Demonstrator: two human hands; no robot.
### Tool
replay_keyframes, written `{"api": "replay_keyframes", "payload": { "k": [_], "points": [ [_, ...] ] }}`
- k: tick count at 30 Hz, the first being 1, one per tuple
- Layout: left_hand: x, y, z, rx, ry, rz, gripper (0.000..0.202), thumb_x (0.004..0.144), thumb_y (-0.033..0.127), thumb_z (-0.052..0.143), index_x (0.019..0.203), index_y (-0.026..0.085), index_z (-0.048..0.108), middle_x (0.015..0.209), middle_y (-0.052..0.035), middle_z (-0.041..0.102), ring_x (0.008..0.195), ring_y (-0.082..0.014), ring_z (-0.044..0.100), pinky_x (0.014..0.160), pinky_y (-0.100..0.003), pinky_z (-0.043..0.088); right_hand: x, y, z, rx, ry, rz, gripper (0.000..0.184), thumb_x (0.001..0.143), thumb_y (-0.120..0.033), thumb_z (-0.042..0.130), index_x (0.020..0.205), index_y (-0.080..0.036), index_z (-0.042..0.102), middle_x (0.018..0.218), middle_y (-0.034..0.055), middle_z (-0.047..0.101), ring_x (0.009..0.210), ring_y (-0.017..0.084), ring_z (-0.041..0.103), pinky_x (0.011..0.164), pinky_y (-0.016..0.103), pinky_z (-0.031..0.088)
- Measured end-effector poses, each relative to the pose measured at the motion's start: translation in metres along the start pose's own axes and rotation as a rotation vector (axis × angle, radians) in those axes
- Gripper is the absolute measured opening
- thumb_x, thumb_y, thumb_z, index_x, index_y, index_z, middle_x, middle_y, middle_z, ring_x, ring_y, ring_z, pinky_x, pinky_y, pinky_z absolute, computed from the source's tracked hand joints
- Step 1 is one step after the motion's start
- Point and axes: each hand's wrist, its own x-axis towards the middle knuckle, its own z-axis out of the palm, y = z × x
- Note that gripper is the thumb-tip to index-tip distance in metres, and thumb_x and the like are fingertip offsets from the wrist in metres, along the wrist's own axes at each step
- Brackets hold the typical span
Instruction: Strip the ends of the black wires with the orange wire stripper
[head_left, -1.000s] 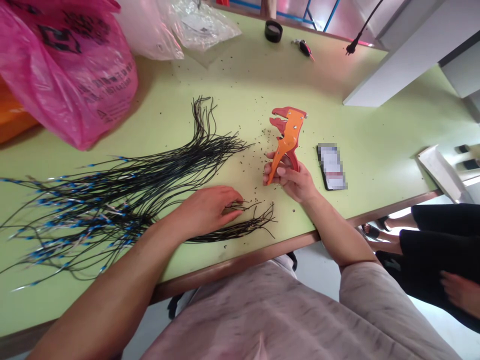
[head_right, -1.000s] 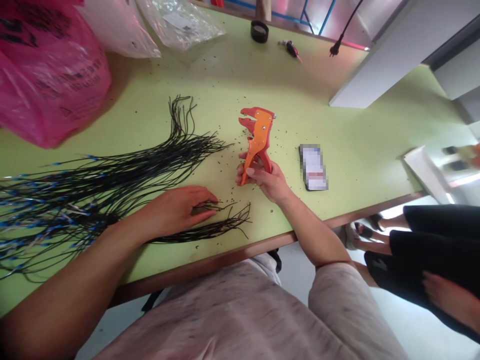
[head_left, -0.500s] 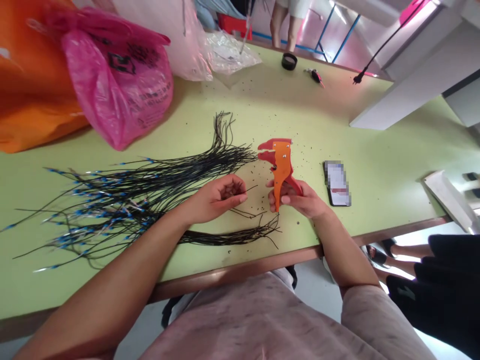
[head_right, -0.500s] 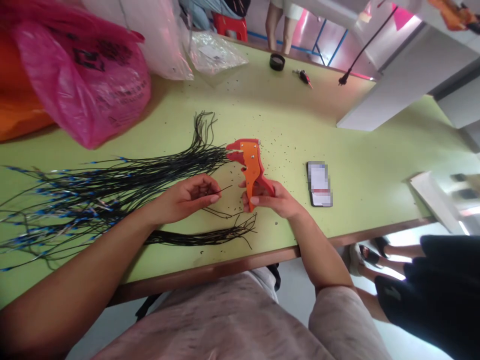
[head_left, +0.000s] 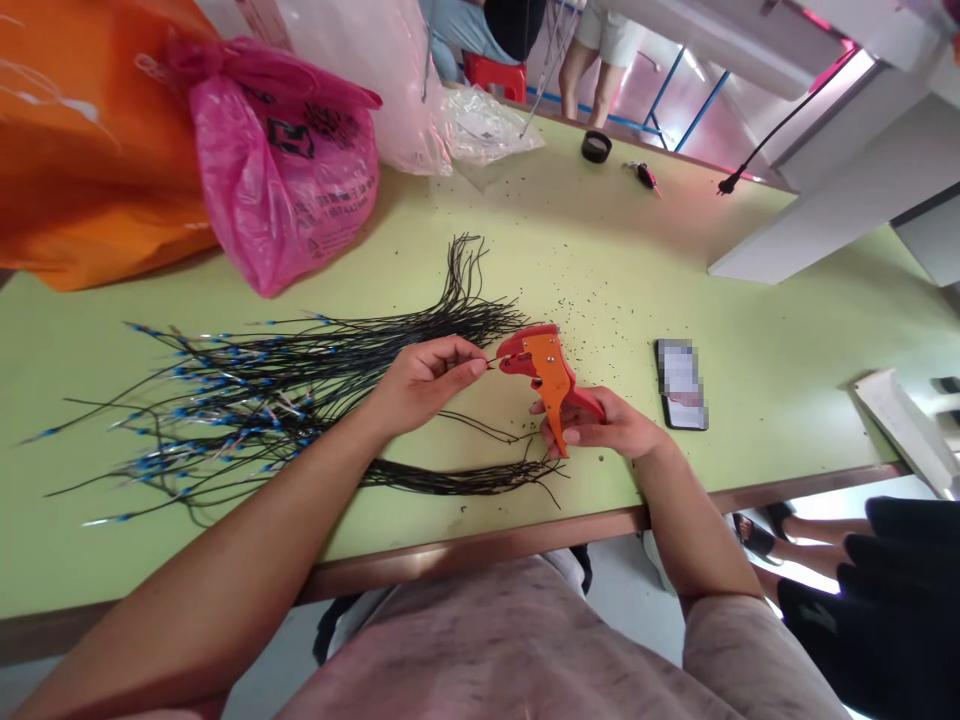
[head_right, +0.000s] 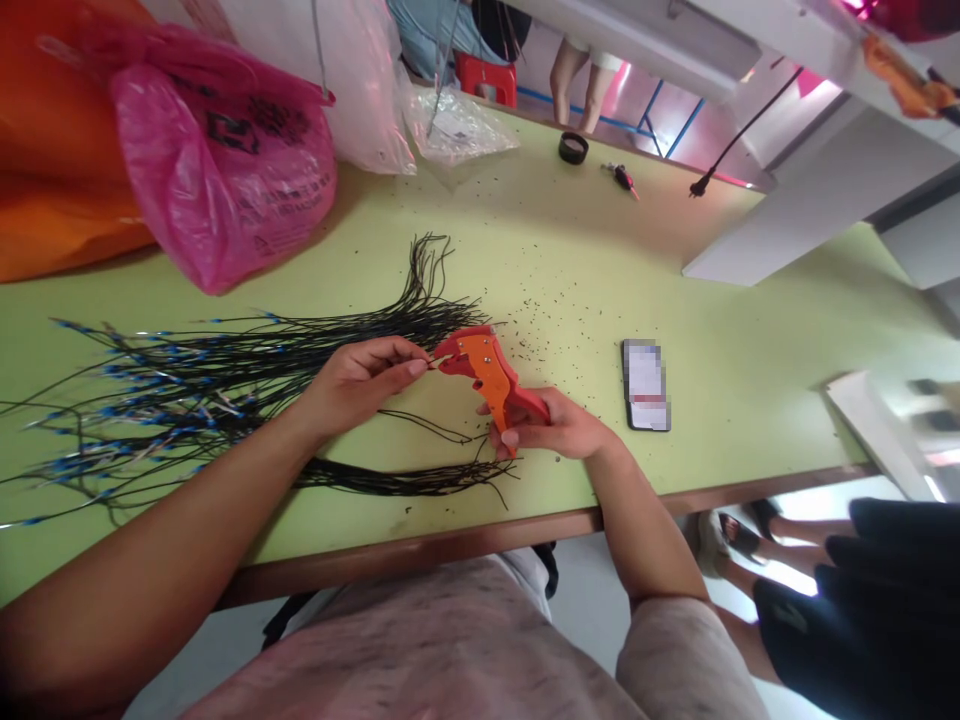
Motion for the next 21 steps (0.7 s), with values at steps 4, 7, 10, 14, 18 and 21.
{"api": "replay_keyframes", "payload": {
  "k": [4,7,10,14,18,21],
  "points": [
    [-0.002,0.001,-0.002,0.032,0.01,0.004,0.045,0.08,0.062,0.084,0.086,0.017,0.076,0.064,0.0017,0.06,0.055,-0.0106,0.044,0.052,-0.023,0.032,0.002,0.003,0.001,-0.01,0.009,0.026,0.038,0.099,-0.031,0.082,0.129,-0.012,0.07,0.098,0.0072,0.076,0.082,0.019,0.078,0.076,0.033,0.062],
    [-0.002,0.003,-0.002,0.043,0.022,0.013,0.043,0.079,0.06,0.084,0.084,0.018,0.076,0.063,0.002,0.058,0.054,-0.0107,0.043,0.052,-0.024,0.031,0.004,0.004,0.003,-0.001,0.028,0.038,0.036,0.099,-0.03,0.083,0.127,-0.012,0.071,0.096,0.0068,0.076,0.082,0.019,0.078,0.076,0.033,0.063],
    [-0.003,0.006,-0.001,0.051,0.02,0.0,0.039,0.079,0.056,0.084,0.081,0.018,0.075,0.059,0.004,0.052,0.051,-0.0095,0.038,0.05,-0.023,0.027,0.005,0.004,0.006,0.005,0.046,0.046,0.032,0.1,-0.031,0.082,0.122,-0.011,0.072,0.09,0.006,0.076,0.077,0.018,0.077,0.073,0.031,0.062],
    [-0.005,0.01,0.0,0.051,0.012,-0.012,0.035,0.078,0.052,0.083,0.079,0.018,0.072,0.057,0.0058,0.047,0.049,-0.0076,0.032,0.047,-0.021,0.021,0.007,0.002,0.012,-0.001,0.082,0.064,0.029,0.102,-0.036,0.079,0.116,-0.011,0.072,0.083,0.0048,0.075,0.072,0.018,0.075,0.071,0.031,0.062],
    [-0.006,0.012,0.001,0.078,-0.001,-0.017,0.035,0.08,0.052,0.08,0.081,0.017,0.071,0.056,0.0065,0.044,0.049,-0.0071,0.03,0.045,-0.021,0.019,0.008,0.001,0.015,-0.013,0.128,0.073,0.028,0.104,-0.038,0.076,0.112,-0.012,0.071,0.08,0.0038,0.073,0.068,0.017,0.074,0.068,0.029,0.061],
    [-0.006,0.01,0.001,0.109,-0.009,-0.003,0.036,0.083,0.053,0.078,0.082,0.017,0.071,0.057,0.0065,0.044,0.049,-0.0074,0.03,0.045,-0.021,0.02,0.008,0.0,0.015,-0.014,0.131,0.082,0.03,0.103,-0.041,0.077,0.11,-0.012,0.071,0.078,0.0032,0.073,0.066,0.016,0.073,0.067,0.029,0.06]
  ]
}}
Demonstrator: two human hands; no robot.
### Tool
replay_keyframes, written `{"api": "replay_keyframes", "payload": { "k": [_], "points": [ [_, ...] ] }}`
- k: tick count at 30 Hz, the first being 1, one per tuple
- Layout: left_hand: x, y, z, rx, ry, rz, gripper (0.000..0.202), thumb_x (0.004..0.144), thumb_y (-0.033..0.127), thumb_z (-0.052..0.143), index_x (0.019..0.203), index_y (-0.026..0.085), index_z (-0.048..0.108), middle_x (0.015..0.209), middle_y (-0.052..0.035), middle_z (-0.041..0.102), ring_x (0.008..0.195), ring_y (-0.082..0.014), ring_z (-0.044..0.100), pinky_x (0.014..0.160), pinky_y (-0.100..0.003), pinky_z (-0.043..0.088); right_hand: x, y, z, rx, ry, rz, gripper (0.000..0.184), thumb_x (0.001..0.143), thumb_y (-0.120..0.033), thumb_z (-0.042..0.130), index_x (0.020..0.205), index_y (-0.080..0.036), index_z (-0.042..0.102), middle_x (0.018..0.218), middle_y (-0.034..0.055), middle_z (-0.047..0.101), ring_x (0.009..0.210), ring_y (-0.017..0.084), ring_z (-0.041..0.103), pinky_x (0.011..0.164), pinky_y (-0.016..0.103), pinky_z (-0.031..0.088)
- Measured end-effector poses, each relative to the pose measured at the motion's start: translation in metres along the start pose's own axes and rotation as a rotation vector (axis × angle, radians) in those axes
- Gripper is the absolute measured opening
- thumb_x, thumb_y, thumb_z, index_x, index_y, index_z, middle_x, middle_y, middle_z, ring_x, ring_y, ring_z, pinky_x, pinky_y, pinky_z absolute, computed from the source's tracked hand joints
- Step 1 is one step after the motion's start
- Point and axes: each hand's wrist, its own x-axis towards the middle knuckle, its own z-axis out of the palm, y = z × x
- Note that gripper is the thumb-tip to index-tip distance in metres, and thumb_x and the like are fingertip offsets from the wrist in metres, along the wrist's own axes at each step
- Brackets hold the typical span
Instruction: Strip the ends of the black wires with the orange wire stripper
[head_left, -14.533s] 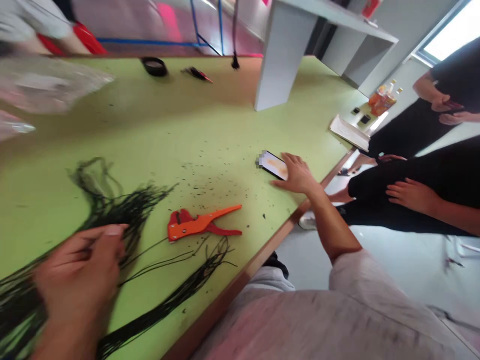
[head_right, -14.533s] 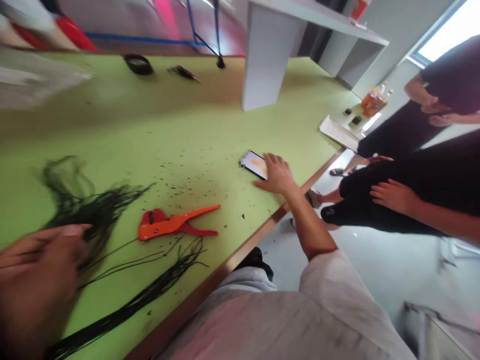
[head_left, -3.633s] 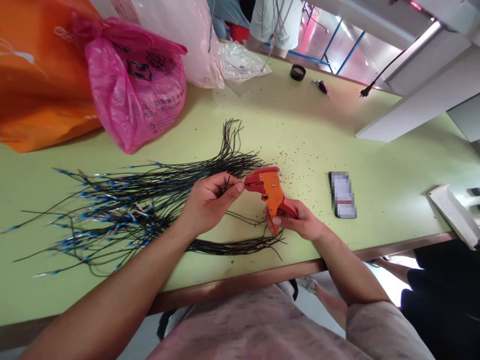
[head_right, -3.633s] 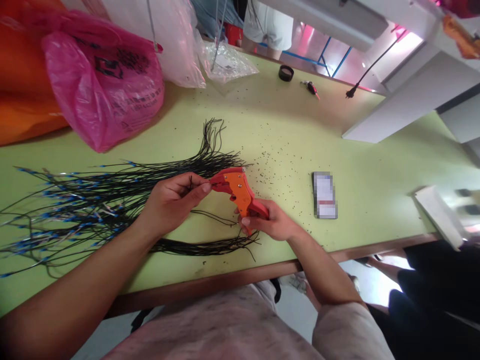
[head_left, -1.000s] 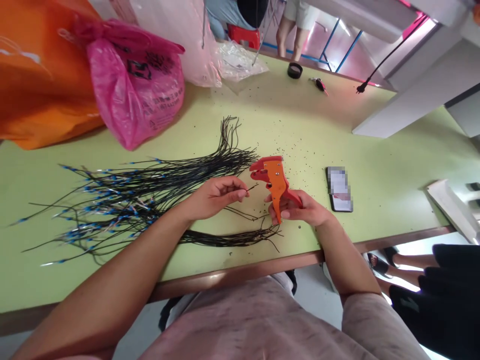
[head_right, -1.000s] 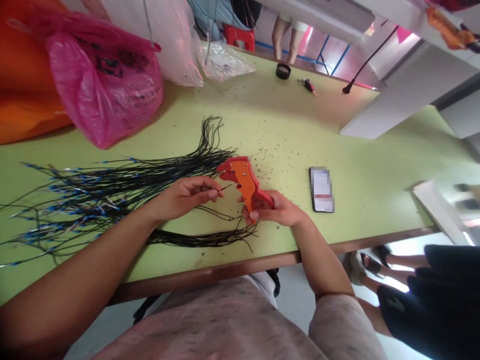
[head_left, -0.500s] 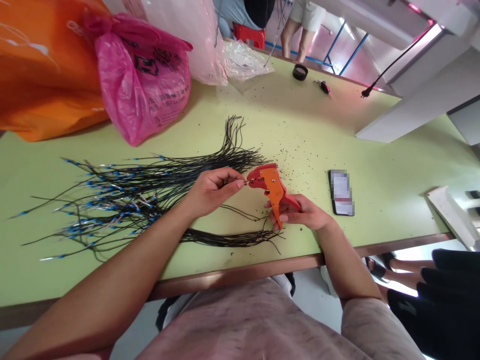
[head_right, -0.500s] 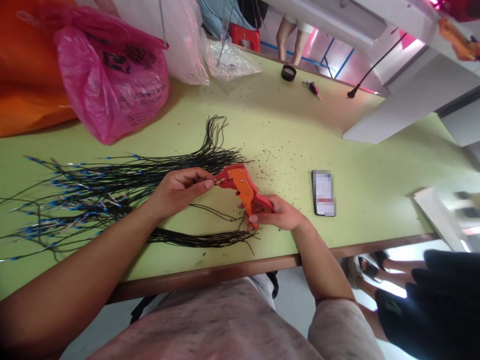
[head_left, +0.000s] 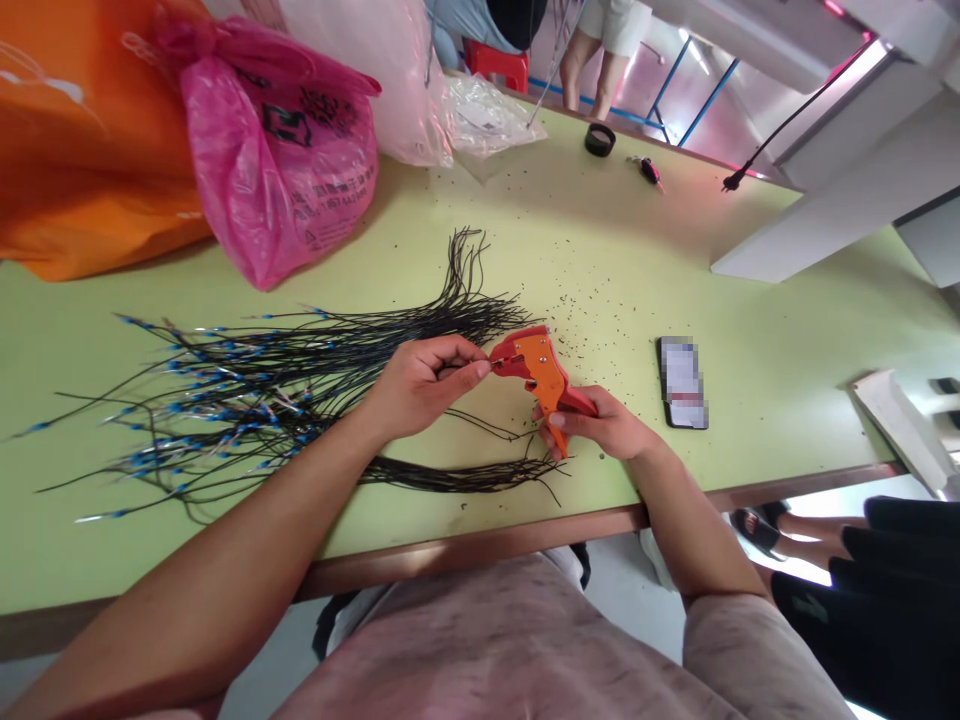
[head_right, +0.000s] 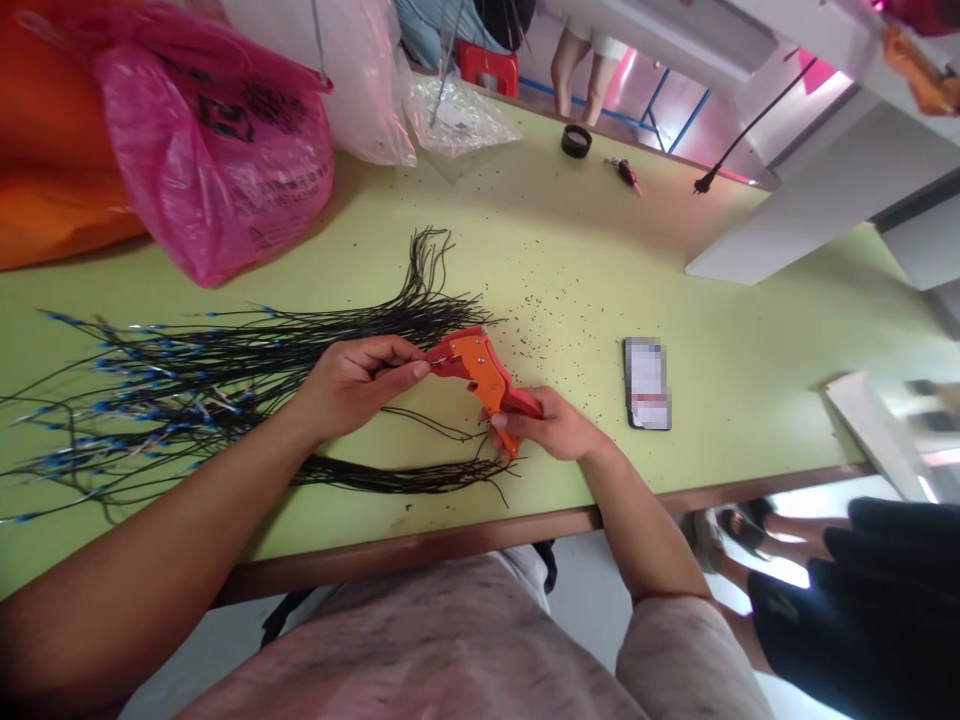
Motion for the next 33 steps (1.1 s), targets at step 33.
{"api": "replay_keyframes", "payload": {
  "k": [33],
  "points": [
    [0.0,-0.018,-0.004,0.64,-0.105,0.525,0.043,0.104,0.054,0.06,0.116,0.017,0.08,0.108,-0.0126,0.082,0.108,-0.0289,0.073,0.102,-0.043,0.056,0.008,0.005,-0.03,0.16,0.404,-0.242,0.044,0.089,-0.046,0.084,0.122,-0.021,0.068,0.093,0.0037,0.076,0.078,0.023,0.078,0.076,0.042,0.069]
  ]
}}
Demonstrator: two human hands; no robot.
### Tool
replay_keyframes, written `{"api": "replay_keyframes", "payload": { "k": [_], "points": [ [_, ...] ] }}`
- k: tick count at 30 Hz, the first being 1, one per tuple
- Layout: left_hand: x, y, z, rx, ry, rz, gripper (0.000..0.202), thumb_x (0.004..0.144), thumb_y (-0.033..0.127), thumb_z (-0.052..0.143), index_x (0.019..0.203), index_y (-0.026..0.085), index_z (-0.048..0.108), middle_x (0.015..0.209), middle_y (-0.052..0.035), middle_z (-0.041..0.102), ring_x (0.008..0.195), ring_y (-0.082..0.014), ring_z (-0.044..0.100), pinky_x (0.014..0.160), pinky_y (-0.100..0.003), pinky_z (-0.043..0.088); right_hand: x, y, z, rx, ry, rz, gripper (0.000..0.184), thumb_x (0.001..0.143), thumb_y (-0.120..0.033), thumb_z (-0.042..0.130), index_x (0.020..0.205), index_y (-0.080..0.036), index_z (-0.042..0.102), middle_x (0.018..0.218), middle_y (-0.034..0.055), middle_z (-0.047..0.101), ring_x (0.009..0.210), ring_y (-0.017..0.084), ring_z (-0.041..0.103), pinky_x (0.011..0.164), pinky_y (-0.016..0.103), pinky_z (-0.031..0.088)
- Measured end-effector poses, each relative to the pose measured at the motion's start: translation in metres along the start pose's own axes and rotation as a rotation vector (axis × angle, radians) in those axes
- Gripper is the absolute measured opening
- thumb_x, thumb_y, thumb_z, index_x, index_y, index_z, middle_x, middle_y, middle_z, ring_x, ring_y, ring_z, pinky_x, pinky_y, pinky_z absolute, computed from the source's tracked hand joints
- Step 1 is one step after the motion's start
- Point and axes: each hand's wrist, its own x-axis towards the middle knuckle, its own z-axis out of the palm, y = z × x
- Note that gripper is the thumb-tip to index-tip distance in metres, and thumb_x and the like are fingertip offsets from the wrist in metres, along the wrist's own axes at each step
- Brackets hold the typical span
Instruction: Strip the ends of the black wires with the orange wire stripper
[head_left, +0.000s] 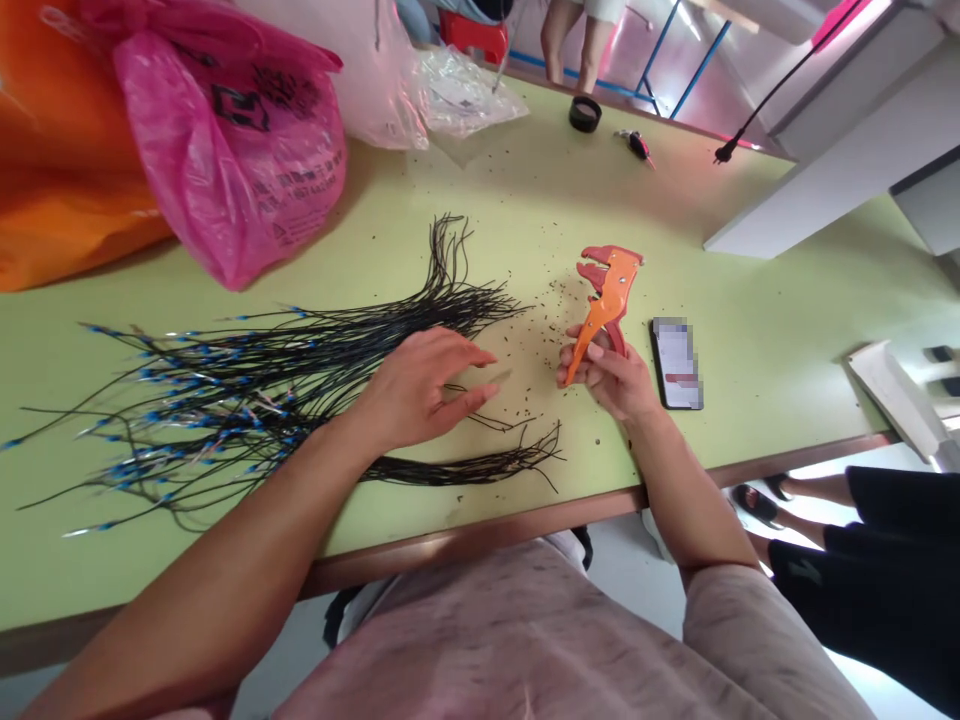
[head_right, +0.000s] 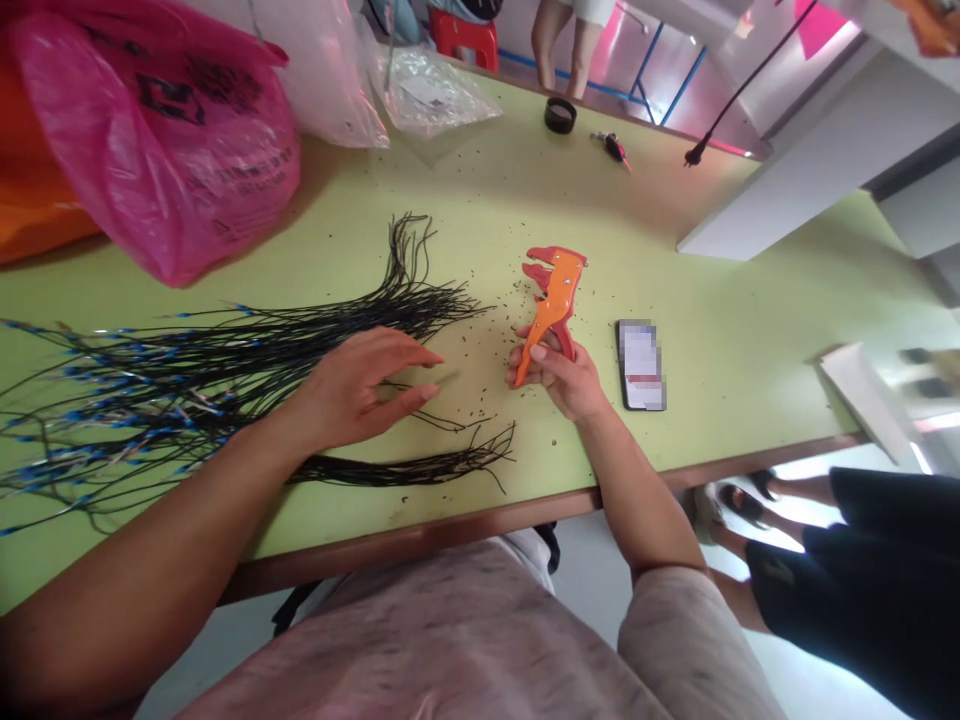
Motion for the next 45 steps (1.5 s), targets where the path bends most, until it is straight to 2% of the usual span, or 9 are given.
{"api": "replay_keyframes", "payload": {
  "k": [3,7,13,19,21,25,30,37,45],
  "points": [
    [-0.003,0.004,-0.004,0.127,-0.311,0.012,0.055,0.105,0.062,0.057,0.125,0.017,0.079,0.123,-0.0161,0.08,0.117,-0.0326,0.073,0.106,-0.045,0.055,0.0,-0.002,-0.001,0.018,0.008,-0.009,0.043,0.09,-0.046,0.083,0.123,-0.021,0.068,0.094,0.0035,0.076,0.079,0.022,0.079,0.076,0.041,0.07],
    [-0.007,0.026,-0.011,0.236,-0.531,-0.086,0.057,0.109,0.061,0.048,0.129,0.018,0.078,0.121,-0.0144,0.082,0.112,-0.032,0.075,0.098,-0.042,0.057,-0.002,-0.003,0.005,0.043,0.005,0.015,0.046,0.087,-0.045,0.086,0.122,-0.02,0.068,0.094,0.0038,0.076,0.079,0.022,0.079,0.075,0.039,0.068],
    [-0.008,0.053,-0.026,-0.028,-0.635,-0.178,0.056,0.103,0.067,0.055,0.127,0.023,0.08,0.12,-0.0113,0.084,0.105,-0.0288,0.078,0.087,-0.035,0.056,-0.005,-0.005,0.01,0.015,0.006,0.072,0.05,0.085,-0.047,0.088,0.122,-0.02,0.068,0.094,0.0048,0.075,0.079,0.023,0.078,0.075,0.042,0.067],
    [-0.008,0.042,-0.024,-0.262,-0.715,-0.201,0.047,0.11,0.05,0.041,0.118,0.027,0.081,0.094,-0.0056,0.084,0.078,-0.0219,0.076,0.072,-0.03,0.054,-0.004,-0.003,0.009,0.041,-0.017,0.071,0.051,0.084,-0.045,0.09,0.122,-0.018,0.069,0.094,0.0052,0.076,0.078,0.023,0.079,0.074,0.039,0.067],
    [-0.007,0.036,-0.019,-0.249,-0.676,-0.211,0.043,0.108,0.047,0.045,0.12,0.025,0.08,0.101,-0.006,0.085,0.085,-0.0217,0.078,0.077,-0.029,0.055,-0.004,-0.003,0.009,0.038,-0.023,0.074,0.051,0.084,-0.045,0.09,0.122,-0.018,0.069,0.093,0.0054,0.076,0.078,0.023,0.079,0.074,0.039,0.067],
    [-0.005,0.025,-0.011,-0.147,-0.399,-0.238,0.04,0.105,0.049,0.051,0.114,0.022,0.079,0.108,-0.008,0.084,0.092,-0.022,0.077,0.085,-0.03,0.057,-0.004,-0.003,0.009,0.034,-0.024,0.076,0.053,0.084,-0.045,0.09,0.123,-0.018,0.069,0.094,0.0053,0.077,0.078,0.023,0.079,0.074,0.039,0.067],
    [-0.004,0.019,-0.01,0.22,-0.141,-0.39,0.039,0.106,0.045,0.049,0.111,0.021,0.078,0.11,-0.0103,0.085,0.092,-0.0265,0.077,0.081,-0.035,0.055,-0.004,-0.002,0.01,0.031,-0.01,0.069,0.053,0.084,-0.044,0.09,0.125,-0.017,0.069,0.095,0.0058,0.077,0.079,0.023,0.079,0.075,0.039,0.067],
    [0.006,0.028,-0.011,0.618,-0.36,-0.547,0.04,0.107,0.038,0.044,0.119,0.019,0.078,0.119,-0.0151,0.082,0.094,-0.0351,0.079,0.063,-0.038,0.045,-0.005,-0.001,0.012,0.017,-0.01,0.073,0.052,0.083,-0.042,0.092,0.123,-0.018,0.07,0.094,0.0055,0.078,0.079,0.022,0.078,0.075,0.038,0.067],
    [0.019,0.029,-0.007,0.645,-0.374,-0.552,0.028,0.099,0.025,0.049,0.103,0.015,0.075,0.108,-0.0178,0.082,0.095,-0.0342,0.079,0.066,-0.037,0.047,-0.006,0.001,0.012,-0.011,-0.014,0.058,0.049,0.085,-0.042,0.09,0.123,-0.018,0.07,0.094,0.0057,0.078,0.08,0.022,0.078,0.075,0.039,0.067]
  ]
}}
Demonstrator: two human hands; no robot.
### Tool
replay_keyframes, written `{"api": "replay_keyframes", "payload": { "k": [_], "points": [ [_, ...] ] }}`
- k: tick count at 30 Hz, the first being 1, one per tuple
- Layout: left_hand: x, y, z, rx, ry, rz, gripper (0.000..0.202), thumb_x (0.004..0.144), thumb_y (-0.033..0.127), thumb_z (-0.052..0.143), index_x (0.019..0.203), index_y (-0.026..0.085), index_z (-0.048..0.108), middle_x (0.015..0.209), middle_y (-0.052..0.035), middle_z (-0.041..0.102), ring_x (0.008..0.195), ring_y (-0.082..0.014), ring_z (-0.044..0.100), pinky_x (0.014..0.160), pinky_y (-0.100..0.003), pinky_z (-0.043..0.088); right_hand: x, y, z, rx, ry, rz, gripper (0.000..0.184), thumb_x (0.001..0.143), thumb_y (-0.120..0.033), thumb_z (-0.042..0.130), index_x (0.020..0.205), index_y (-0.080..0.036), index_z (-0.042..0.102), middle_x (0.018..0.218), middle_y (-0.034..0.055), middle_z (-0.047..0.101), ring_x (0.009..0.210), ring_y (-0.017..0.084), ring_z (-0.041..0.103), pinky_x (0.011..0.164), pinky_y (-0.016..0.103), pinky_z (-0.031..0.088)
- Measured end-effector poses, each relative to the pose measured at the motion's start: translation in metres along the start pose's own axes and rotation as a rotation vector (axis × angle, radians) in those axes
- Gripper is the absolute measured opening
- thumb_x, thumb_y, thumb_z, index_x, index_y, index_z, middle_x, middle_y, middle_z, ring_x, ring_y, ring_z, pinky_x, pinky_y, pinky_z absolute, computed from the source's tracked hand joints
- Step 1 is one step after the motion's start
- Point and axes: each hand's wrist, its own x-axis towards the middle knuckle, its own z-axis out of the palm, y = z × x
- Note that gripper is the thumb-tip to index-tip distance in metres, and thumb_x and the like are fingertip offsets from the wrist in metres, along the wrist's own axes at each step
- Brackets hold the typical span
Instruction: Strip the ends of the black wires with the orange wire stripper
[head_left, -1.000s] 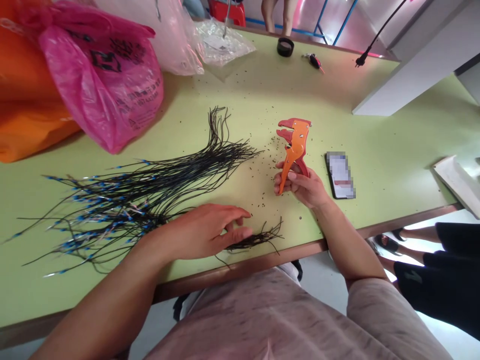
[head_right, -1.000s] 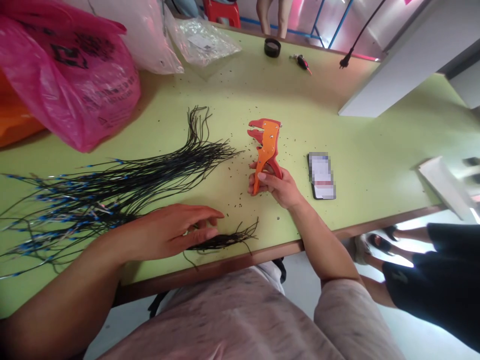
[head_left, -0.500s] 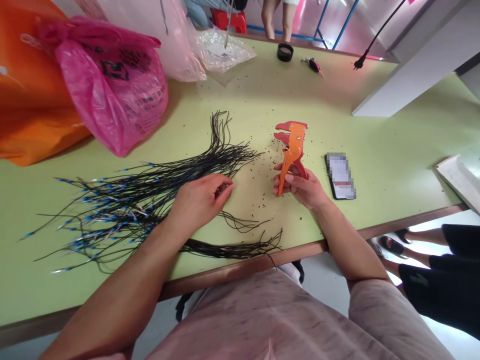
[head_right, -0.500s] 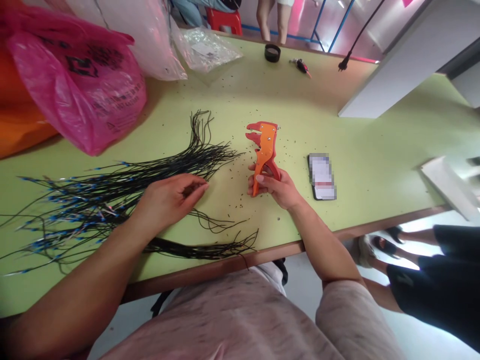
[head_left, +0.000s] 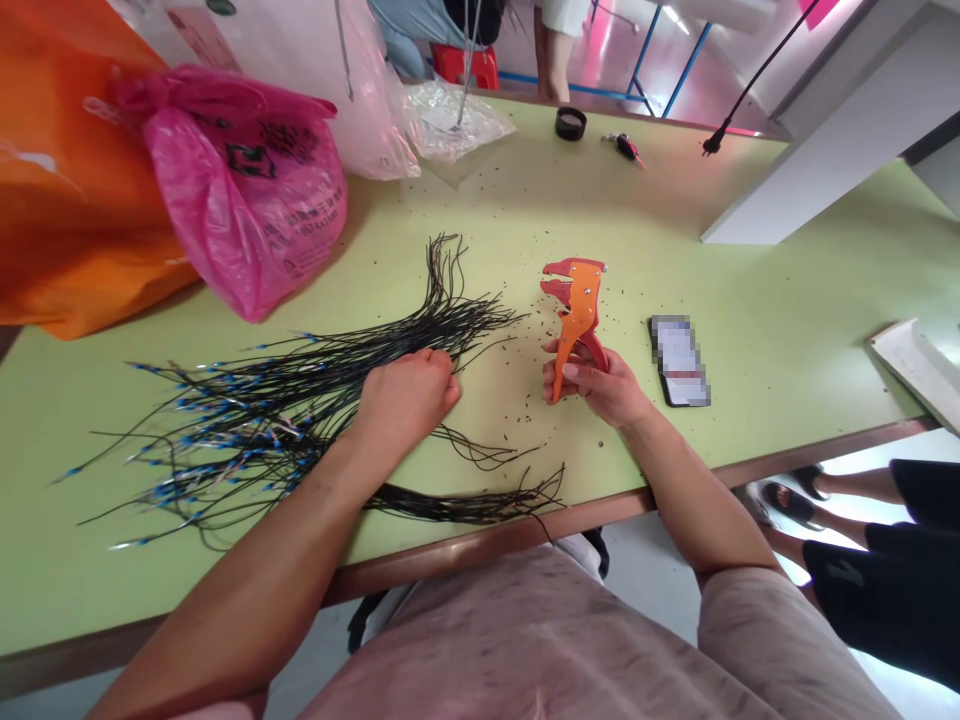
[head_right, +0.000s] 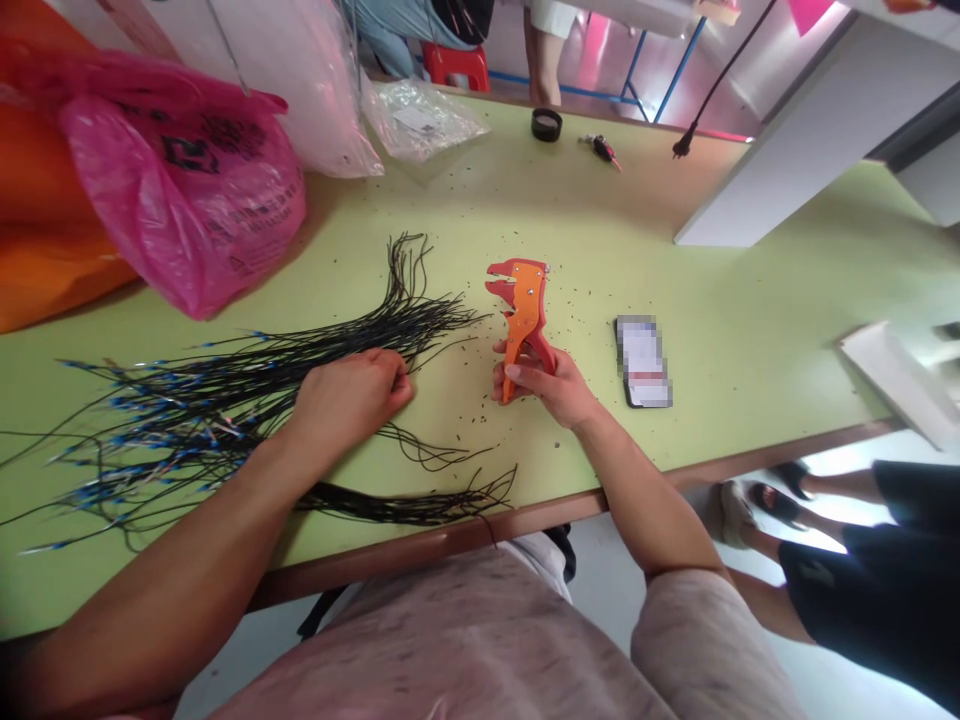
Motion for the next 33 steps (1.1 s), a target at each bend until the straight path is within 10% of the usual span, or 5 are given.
{"api": "replay_keyframes", "payload": {
  "k": [14,19,25,33],
  "points": [
    [0.001,-0.015,0.009,-0.232,0.004,0.088,0.022,0.099,0.024,0.052,0.108,0.017,0.071,0.116,-0.0165,0.079,0.107,-0.0317,0.076,0.083,-0.038,0.056,-0.014,-0.014,0.058,-0.636,-0.64,-0.193,0.018,0.097,-0.021,0.073,0.115,-0.016,0.072,0.125,0.0147,0.077,0.119,0.029,0.075,0.108,0.046,0.059],
    [0.003,-0.018,0.018,-0.296,0.085,0.071,0.022,0.098,0.025,0.052,0.105,0.019,0.072,0.108,-0.0138,0.082,0.099,-0.0311,0.077,0.083,-0.038,0.055,-0.008,0.0,0.086,-0.759,-0.845,-0.232,0.009,0.098,-0.014,0.072,0.106,-0.017,0.074,0.126,0.0183,0.079,0.165,0.031,0.041,0.129,0.048,0.043],
    [0.004,-0.02,0.023,-0.267,0.135,0.103,0.024,0.101,0.027,0.051,0.106,0.019,0.072,0.107,-0.0126,0.082,0.104,-0.0313,0.078,0.082,-0.037,0.055,-0.007,0.018,0.099,-0.643,-0.99,-0.103,0.016,0.096,-0.022,0.08,0.107,-0.013,0.072,0.17,0.0234,0.05,0.158,0.029,0.053,0.123,0.033,0.047],
    [0.016,-0.025,0.03,-0.219,0.241,0.009,0.026,0.102,0.026,0.049,0.108,0.02,0.073,0.108,-0.0136,0.081,0.109,-0.0305,0.076,0.083,-0.036,0.054,-0.007,0.034,0.094,-0.386,-1.05,-0.049,0.048,0.094,-0.031,0.082,0.133,-0.008,0.067,0.16,0.0232,0.057,0.146,0.029,0.061,0.119,0.03,0.048]
  ]
}}
